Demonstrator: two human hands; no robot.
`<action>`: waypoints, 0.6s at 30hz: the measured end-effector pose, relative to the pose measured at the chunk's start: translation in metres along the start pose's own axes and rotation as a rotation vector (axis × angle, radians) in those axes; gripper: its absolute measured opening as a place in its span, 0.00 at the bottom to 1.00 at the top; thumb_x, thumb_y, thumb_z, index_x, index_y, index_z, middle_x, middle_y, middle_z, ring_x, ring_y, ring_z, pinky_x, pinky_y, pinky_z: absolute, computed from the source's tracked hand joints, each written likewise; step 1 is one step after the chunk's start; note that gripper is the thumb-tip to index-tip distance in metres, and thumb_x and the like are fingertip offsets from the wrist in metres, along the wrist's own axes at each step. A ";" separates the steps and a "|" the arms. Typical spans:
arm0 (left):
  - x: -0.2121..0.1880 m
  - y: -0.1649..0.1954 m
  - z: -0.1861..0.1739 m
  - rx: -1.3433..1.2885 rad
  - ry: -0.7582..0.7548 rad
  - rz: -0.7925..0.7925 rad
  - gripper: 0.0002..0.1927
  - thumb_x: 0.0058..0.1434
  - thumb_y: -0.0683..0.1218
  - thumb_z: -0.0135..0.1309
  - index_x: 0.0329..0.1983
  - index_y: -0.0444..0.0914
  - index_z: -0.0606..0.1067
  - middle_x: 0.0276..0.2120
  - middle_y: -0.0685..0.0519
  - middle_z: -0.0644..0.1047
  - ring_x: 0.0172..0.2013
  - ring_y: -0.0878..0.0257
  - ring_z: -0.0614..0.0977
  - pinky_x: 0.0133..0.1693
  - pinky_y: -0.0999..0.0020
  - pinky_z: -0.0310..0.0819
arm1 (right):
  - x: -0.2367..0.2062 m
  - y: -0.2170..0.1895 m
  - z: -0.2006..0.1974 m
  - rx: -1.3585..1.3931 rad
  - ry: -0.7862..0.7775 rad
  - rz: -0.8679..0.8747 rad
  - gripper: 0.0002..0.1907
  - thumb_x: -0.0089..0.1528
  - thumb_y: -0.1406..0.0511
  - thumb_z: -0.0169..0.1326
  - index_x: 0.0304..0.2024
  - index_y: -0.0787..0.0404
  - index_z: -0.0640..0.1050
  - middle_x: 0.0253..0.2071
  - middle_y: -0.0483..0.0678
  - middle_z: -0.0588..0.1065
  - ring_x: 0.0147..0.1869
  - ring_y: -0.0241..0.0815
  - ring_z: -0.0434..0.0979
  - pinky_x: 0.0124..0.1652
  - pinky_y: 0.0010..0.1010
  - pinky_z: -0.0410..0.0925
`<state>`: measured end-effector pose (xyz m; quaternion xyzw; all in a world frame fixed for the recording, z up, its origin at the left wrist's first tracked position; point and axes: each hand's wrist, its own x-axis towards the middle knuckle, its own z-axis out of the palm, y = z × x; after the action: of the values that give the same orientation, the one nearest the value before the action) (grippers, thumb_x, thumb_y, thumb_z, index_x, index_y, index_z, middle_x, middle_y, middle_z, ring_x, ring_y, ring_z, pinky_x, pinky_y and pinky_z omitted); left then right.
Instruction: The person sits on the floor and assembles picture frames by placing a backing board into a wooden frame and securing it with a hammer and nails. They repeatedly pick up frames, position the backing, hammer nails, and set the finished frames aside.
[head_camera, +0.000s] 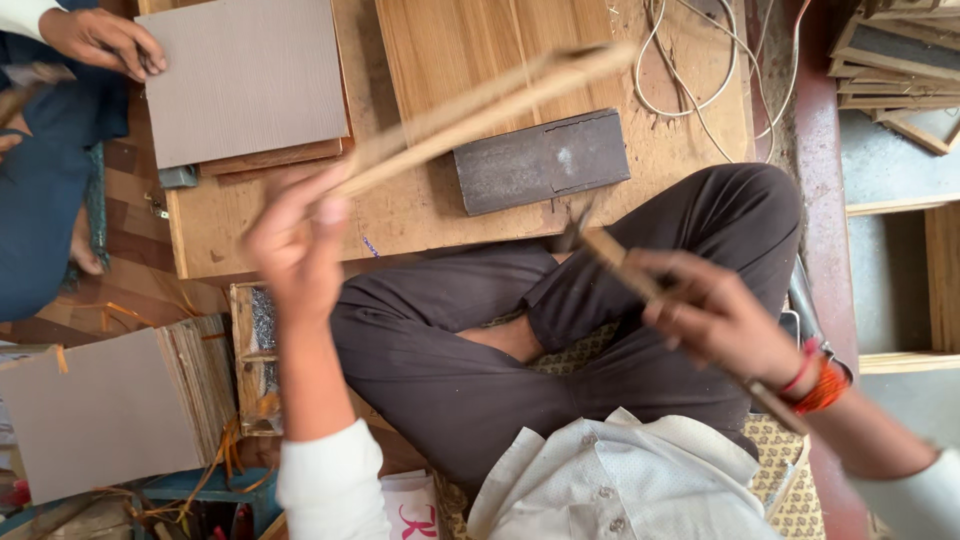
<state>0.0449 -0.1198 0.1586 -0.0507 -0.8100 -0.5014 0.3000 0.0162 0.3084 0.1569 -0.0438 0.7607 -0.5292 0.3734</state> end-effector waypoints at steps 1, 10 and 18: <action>0.006 -0.007 0.014 0.085 -0.074 0.072 0.09 0.72 0.43 0.58 0.53 0.36 0.81 0.47 0.51 0.84 0.49 0.61 0.80 0.58 0.60 0.71 | 0.000 0.016 0.012 0.015 -0.083 0.090 0.33 0.60 0.68 0.53 0.70 0.53 0.69 0.17 0.45 0.74 0.11 0.32 0.66 0.11 0.25 0.62; -0.020 -0.053 0.120 0.374 -0.291 -0.010 0.09 0.62 0.38 0.60 0.44 0.40 0.83 0.43 0.55 0.81 0.47 0.56 0.78 0.59 0.58 0.67 | -0.006 0.043 0.070 -0.201 -0.184 0.041 0.27 0.62 0.66 0.56 0.65 0.53 0.72 0.20 0.44 0.78 0.17 0.33 0.72 0.20 0.25 0.67; -0.099 -0.085 -0.019 0.442 0.116 -0.152 0.07 0.66 0.40 0.61 0.47 0.37 0.80 0.51 0.49 0.79 0.57 0.52 0.77 0.62 0.54 0.67 | 0.070 0.024 -0.005 -0.476 0.468 -0.671 0.24 0.63 0.75 0.61 0.62 0.66 0.74 0.46 0.51 0.78 0.46 0.43 0.79 0.42 0.30 0.71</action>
<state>0.1012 -0.1557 0.0444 0.1061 -0.8830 -0.3352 0.3111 -0.0290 0.2909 0.1013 -0.2514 0.8683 -0.4270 -0.0201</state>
